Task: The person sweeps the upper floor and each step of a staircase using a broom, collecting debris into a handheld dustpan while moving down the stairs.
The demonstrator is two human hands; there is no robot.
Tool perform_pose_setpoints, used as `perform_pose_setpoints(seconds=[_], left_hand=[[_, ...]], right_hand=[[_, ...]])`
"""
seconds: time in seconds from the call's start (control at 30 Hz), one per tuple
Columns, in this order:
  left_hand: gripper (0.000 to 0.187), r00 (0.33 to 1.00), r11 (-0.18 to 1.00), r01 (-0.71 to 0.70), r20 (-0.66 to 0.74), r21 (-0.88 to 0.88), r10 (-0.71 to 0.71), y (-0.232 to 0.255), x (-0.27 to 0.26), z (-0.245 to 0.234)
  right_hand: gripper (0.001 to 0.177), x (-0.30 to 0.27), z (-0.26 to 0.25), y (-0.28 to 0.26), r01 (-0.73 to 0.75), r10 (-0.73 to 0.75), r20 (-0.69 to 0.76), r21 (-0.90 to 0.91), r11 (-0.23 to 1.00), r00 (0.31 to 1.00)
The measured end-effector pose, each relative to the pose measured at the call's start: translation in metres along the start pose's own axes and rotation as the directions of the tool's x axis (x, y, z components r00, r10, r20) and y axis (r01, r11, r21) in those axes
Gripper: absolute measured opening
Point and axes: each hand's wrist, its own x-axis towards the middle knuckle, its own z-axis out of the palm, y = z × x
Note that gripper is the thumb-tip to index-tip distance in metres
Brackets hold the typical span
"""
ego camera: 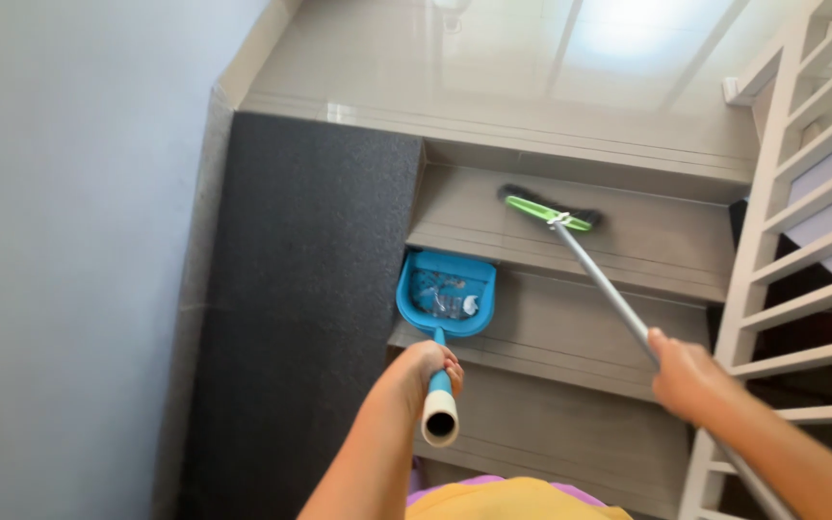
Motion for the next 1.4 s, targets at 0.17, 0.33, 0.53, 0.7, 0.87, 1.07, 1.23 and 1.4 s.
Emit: perform_pose_setpoints(seconds=[0.17, 0.33, 0.53, 0.7, 0.87, 1.07, 1.23, 1.4], left_hand=[[0.027, 0.998, 0.997, 0.064, 0.002, -0.039, -0.064, 0.005, -0.001, -0.004], [0.024, 0.993, 0.993, 0.111, -0.046, -0.041, -0.113, 0.009, -0.013, -0.002], [0.027, 0.994, 0.998, -0.049, -0.096, 0.038, 0.053, 0.005, -0.024, 0.020], [0.026, 0.990, 0.991, -0.098, -0.089, 0.091, 0.106, -0.009, -0.045, 0.033], [0.028, 0.986, 0.991, -0.110, -0.119, 0.069, 0.118, -0.010, -0.052, 0.041], [0.035, 0.979, 0.991, -0.115, -0.163, 0.073, 0.126, -0.010, -0.074, 0.054], [0.036, 0.971, 0.974, -0.113, -0.184, 0.195, 0.150, -0.012, -0.090, 0.061], [0.035, 0.984, 0.984, -0.107, -0.127, 0.142, 0.126, -0.010, -0.078, 0.055]], right_hand=[[0.074, -0.079, 0.008, -0.034, -0.173, 0.134, 0.299, 0.107, 0.979, 0.945], [0.083, -0.116, -0.003, -0.040, -0.014, -0.069, 0.252, 0.313, 0.950, 0.965], [0.075, -0.100, -0.041, 0.018, -0.256, 0.230, 0.268, 0.065, 0.964, 0.935], [0.074, -0.065, -0.030, 0.070, -0.410, 0.373, 0.201, 0.194, 0.891, 0.906], [0.068, -0.077, 0.025, 0.061, -0.281, 0.249, 0.152, 0.255, 0.925, 0.957], [0.069, -0.093, 0.037, -0.032, -0.019, -0.017, 0.101, 0.342, 0.940, 0.995], [0.078, -0.099, 0.002, -0.069, -0.031, -0.061, 0.213, 0.405, 0.914, 0.975], [0.072, -0.080, -0.032, -0.010, -0.216, 0.196, 0.099, 0.276, 0.937, 0.976]])
